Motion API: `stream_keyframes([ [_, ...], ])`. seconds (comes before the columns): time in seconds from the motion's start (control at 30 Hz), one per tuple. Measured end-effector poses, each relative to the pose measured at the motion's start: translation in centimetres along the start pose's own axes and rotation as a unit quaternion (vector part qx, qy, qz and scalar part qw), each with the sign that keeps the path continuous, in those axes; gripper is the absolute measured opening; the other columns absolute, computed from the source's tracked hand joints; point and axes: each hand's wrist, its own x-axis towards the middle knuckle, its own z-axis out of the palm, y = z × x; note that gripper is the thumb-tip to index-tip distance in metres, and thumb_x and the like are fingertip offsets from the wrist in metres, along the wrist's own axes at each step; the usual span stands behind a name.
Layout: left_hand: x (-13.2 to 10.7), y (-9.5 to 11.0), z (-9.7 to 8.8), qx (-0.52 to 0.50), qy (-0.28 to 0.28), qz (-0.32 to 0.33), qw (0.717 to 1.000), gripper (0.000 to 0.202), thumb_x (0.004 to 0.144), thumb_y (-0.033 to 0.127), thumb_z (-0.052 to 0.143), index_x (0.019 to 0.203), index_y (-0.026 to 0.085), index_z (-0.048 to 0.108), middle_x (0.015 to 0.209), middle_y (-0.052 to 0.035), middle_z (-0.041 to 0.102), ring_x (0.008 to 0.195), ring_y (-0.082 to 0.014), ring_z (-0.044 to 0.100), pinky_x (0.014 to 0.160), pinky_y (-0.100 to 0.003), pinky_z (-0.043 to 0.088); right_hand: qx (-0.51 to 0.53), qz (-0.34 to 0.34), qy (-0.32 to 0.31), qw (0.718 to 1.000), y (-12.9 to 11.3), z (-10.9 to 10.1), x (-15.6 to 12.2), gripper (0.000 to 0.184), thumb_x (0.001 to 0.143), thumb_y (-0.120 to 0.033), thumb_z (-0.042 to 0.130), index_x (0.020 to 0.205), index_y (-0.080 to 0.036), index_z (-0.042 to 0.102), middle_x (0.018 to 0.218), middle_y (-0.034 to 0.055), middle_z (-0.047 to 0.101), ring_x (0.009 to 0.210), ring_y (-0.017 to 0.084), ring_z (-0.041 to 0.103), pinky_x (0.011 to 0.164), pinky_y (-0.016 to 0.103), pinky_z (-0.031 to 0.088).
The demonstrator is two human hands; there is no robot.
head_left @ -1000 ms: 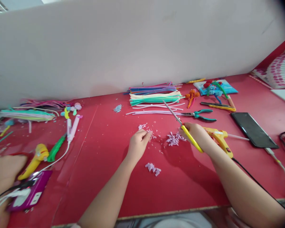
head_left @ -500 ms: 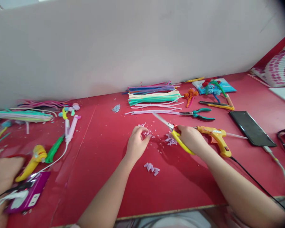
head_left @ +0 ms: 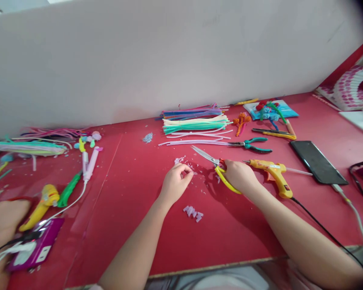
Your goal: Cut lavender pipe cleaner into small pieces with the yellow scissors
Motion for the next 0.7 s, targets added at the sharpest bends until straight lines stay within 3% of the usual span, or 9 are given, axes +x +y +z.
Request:
stream_keyframes([
  [0.13,-0.4,1.0,-0.9,-0.028,-0.135,0.046,0.989,0.007,0.071,0.021,0.048,0.072,0.019,0.055,0.078,0.0008,0.051,0.064,-0.0096,0.046,0.06,-0.022,0.037,0.047,-0.031,-0.001,0.998,0.2,-0.1,0.0,0.038,0.076,-0.049,0.035,0.079,-0.016,0.055,0.073,0.0084,0.061,0.066,0.018,0.057,0.05,0.023,0.029],
  [0.27,-0.9,2.1,-2.0,-0.025,-0.326,0.112,0.938,0.01,0.065,0.023,0.057,0.074,0.021,0.057,0.09,0.0007,0.048,0.075,-0.0107,0.048,0.068,-0.021,0.038,0.053,-0.047,0.006,0.997,-0.1,-0.1,-0.3,0.033,0.075,-0.045,0.039,0.077,-0.017,0.055,0.072,0.0075,0.061,0.065,0.017,0.056,0.048,0.023,0.025],
  [0.4,-1.6,2.6,-2.4,0.02,-0.421,0.133,0.897,0.028,0.056,0.025,0.064,0.083,0.024,0.055,0.099,0.0009,0.044,0.084,-0.0138,0.048,0.073,-0.022,0.037,0.056,-0.049,0.012,0.997,-0.1,-0.2,-0.4,0.031,0.075,-0.044,0.039,0.077,-0.017,0.055,0.072,0.0071,0.061,0.063,0.016,0.056,0.047,0.022,0.024],
  [0.47,-1.9,2.6,-2.2,0.05,-0.439,0.128,0.888,0.032,0.055,0.023,0.063,0.085,0.024,0.053,0.099,0.0006,0.043,0.082,-0.0138,0.048,0.072,-0.022,0.038,0.059,-0.054,0.014,0.997,-0.2,-0.3,-0.4,0.03,0.074,-0.044,0.04,0.076,-0.018,0.055,0.071,0.0065,0.062,0.063,0.017,0.056,0.047,0.022,0.024],
  [0.57,-2.2,2.4,-1.5,0.066,-0.427,0.11,0.895,0.022,0.061,0.018,0.056,0.082,0.023,0.051,0.095,0.0,0.042,0.076,-0.0122,0.048,0.068,-0.022,0.038,0.063,-0.061,0.012,0.996,-0.3,-0.4,-0.5,0.03,0.074,-0.044,0.04,0.074,-0.018,0.054,0.069,0.0061,0.061,0.062,0.016,0.056,0.048,0.022,0.025],
  [0.7,-2.1,2.4,-0.1,0.039,-0.342,0.074,0.936,0.016,0.068,0.013,0.045,0.081,0.021,0.05,0.092,-0.0016,0.044,0.074,-0.0119,0.047,0.065,-0.022,0.038,0.058,-0.064,0.009,0.996,-0.4,-0.5,-0.6,0.033,0.074,-0.047,0.039,0.074,-0.017,0.054,0.068,0.0065,0.061,0.062,0.016,0.056,0.048,0.022,0.025],
])
